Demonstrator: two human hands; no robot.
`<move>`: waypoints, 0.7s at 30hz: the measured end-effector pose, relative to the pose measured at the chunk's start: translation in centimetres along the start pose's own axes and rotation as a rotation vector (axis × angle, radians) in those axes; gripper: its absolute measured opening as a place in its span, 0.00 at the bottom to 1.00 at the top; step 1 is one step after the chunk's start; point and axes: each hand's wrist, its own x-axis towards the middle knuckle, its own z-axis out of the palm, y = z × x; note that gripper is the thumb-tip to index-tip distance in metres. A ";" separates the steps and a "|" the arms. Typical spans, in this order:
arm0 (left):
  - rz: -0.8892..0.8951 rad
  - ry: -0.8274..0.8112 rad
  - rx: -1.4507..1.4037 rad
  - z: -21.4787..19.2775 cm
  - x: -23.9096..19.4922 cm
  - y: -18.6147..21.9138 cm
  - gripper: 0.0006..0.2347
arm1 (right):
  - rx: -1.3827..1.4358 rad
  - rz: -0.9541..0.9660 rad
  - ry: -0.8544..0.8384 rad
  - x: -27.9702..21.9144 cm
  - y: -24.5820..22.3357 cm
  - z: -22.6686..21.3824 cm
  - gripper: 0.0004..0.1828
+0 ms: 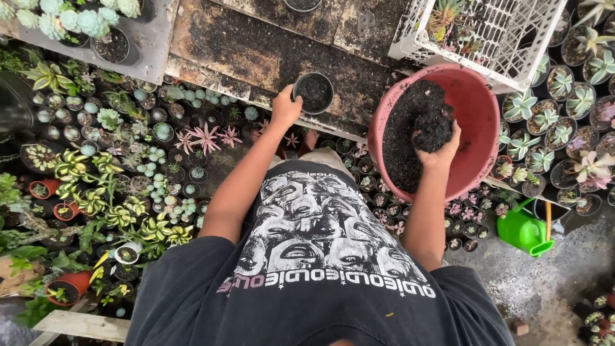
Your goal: Potting succulent cuttings by filling small plastic pots with soil and placing the plants inside.
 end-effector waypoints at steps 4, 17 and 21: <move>0.007 0.017 0.028 -0.8 -2.6 3.7 0.17 | 0.108 0.005 0.022 0.1 -0.2 0.5 0.12; -0.017 0.011 -0.018 -0.8 -1.7 1.6 0.20 | -0.165 0.183 -0.292 -5.2 11.7 17.1 0.17; 0.115 0.086 -0.014 -2.3 -5.3 6.2 0.18 | -0.285 0.150 -0.275 1.2 16.9 15.7 0.18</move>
